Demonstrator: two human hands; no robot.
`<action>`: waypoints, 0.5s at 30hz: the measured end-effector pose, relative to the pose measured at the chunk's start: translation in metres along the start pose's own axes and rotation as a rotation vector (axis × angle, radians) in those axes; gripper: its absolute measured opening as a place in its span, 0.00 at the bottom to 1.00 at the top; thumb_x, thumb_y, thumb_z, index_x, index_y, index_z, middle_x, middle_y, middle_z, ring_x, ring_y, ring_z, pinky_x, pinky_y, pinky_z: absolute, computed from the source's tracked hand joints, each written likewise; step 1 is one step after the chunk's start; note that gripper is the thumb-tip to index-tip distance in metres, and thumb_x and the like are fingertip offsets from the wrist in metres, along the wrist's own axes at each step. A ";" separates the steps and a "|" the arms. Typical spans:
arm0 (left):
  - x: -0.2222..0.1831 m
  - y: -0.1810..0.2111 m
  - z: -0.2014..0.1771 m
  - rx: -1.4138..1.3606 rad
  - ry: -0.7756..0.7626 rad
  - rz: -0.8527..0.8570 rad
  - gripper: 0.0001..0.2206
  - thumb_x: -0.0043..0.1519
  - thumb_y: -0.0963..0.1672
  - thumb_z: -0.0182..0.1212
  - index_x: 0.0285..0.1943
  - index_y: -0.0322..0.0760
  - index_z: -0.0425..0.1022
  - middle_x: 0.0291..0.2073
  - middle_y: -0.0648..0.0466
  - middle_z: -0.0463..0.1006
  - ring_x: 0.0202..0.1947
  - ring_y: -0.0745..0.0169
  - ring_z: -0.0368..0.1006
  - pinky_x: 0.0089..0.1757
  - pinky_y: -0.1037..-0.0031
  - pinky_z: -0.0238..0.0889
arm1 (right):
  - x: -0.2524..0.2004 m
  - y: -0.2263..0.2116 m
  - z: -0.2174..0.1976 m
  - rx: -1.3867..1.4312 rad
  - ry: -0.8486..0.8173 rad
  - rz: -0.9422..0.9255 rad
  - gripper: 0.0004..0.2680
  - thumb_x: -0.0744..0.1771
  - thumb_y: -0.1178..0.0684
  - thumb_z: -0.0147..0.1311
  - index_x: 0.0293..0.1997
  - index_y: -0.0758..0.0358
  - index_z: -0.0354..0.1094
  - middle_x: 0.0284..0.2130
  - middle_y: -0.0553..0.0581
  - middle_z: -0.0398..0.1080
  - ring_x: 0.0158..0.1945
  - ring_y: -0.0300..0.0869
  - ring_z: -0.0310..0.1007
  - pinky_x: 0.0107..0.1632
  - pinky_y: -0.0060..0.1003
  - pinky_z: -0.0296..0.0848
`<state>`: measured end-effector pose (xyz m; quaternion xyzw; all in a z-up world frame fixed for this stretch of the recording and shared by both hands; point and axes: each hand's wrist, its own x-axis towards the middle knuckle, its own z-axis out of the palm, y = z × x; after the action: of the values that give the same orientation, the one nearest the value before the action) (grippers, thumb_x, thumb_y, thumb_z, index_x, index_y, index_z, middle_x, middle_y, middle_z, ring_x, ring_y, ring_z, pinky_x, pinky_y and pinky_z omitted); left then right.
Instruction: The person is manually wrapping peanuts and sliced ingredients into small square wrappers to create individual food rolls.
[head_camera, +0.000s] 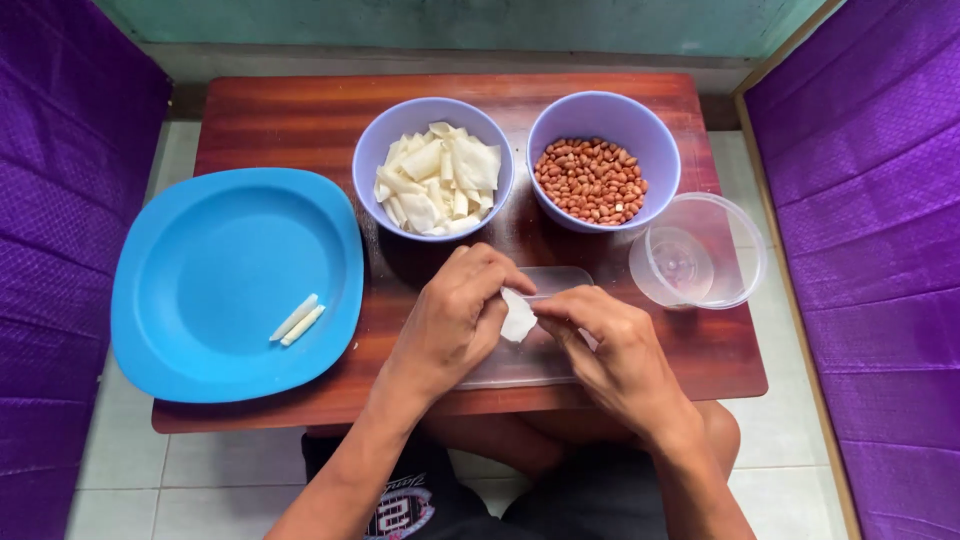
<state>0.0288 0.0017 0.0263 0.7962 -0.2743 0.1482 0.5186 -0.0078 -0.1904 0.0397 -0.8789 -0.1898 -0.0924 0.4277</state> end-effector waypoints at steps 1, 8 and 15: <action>-0.011 -0.003 -0.001 0.003 -0.002 -0.004 0.11 0.60 0.35 0.55 0.36 0.44 0.79 0.31 0.56 0.75 0.33 0.55 0.74 0.39 0.67 0.72 | -0.003 0.003 0.005 0.005 -0.002 0.001 0.05 0.66 0.63 0.57 0.40 0.60 0.77 0.32 0.56 0.79 0.37 0.50 0.80 0.38 0.42 0.79; -0.051 -0.019 0.005 0.105 -0.156 -0.123 0.09 0.59 0.46 0.69 0.46 0.45 0.79 0.41 0.57 0.75 0.45 0.54 0.71 0.45 0.67 0.65 | -0.014 0.020 0.029 -0.063 0.018 -0.088 0.02 0.67 0.60 0.59 0.39 0.59 0.77 0.33 0.54 0.75 0.39 0.49 0.75 0.44 0.40 0.75; -0.053 -0.021 0.008 0.126 -0.121 -0.146 0.03 0.62 0.44 0.65 0.40 0.42 0.82 0.40 0.56 0.77 0.46 0.56 0.73 0.46 0.69 0.69 | -0.015 0.020 0.031 -0.093 0.023 -0.082 0.02 0.68 0.58 0.59 0.40 0.57 0.78 0.33 0.53 0.73 0.39 0.47 0.73 0.46 0.40 0.75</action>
<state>-0.0014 0.0157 -0.0204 0.8526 -0.2365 0.0789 0.4592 -0.0127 -0.1808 0.0011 -0.8883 -0.2161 -0.1287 0.3843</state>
